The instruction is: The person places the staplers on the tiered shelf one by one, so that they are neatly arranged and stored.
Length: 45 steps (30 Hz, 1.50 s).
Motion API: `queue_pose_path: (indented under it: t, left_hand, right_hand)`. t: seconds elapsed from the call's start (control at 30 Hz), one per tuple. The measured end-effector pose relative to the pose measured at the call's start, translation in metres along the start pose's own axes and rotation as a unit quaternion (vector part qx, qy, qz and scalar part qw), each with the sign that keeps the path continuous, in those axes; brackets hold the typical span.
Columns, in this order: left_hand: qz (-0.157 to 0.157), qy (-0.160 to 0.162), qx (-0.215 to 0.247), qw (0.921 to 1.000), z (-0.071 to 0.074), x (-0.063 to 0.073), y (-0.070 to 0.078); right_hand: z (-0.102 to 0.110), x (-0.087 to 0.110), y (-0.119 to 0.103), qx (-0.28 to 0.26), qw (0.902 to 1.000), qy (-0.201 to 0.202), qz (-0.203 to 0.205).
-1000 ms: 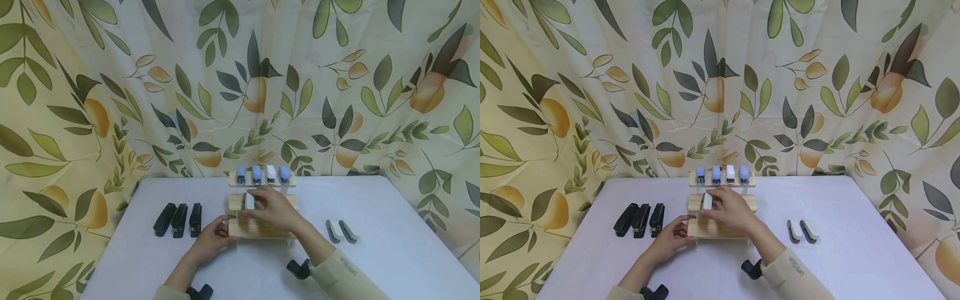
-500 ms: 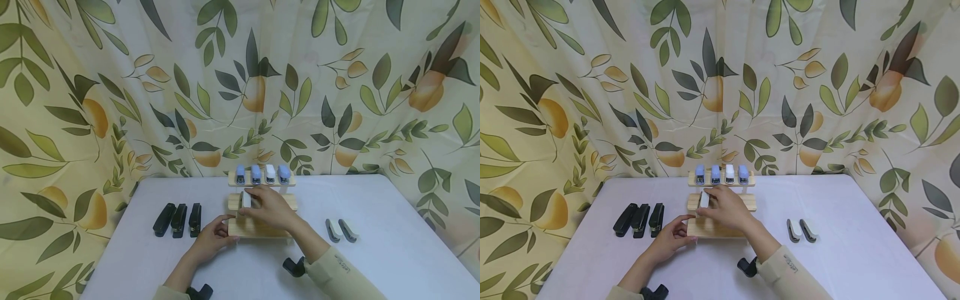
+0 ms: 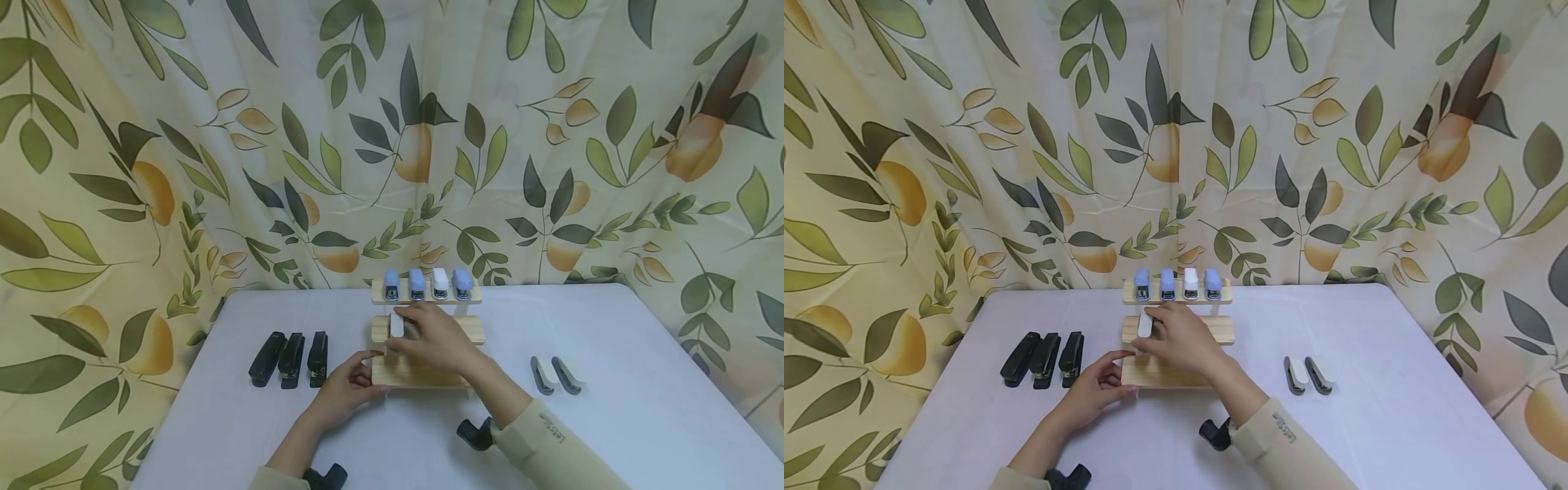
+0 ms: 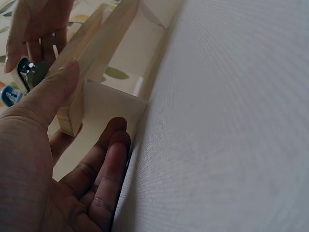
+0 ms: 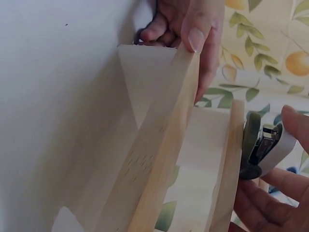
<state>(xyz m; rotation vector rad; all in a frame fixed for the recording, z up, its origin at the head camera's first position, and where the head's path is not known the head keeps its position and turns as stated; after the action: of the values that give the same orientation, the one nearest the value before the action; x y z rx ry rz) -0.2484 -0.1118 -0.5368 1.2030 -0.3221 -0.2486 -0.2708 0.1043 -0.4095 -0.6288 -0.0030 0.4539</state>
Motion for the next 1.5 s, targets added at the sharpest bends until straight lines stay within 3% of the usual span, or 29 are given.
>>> queue_pose_path:
  t: [0.67, 1.5]
  left_hand:
    - [0.002, 0.001, -0.004, 1.0000, -0.0010, -0.0005, -0.0020]
    - [-0.002, 0.003, -0.005, 1.0000, -0.0009, 0.0003, -0.0006]
  right_hand:
    - [-0.0056, -0.0007, -0.0048, 0.021, 0.9996, 0.015, -0.008]
    - [-0.0057, 0.0001, -0.0027, -0.001, 0.9997, 0.025, -0.005]
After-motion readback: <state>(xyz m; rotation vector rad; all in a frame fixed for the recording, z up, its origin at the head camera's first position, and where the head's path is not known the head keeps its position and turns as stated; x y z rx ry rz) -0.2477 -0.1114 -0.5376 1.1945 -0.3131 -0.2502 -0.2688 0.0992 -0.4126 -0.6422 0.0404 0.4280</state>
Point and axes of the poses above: each hand's wrist, its own x-axis away from the middle knuckle, its own z-axis out of the back of the hand, y = z × x, the point moved 2 cm from there along -x, towards the middle knuckle, and after that the axes turned 1 degree about -y, right-handed, at the moved point
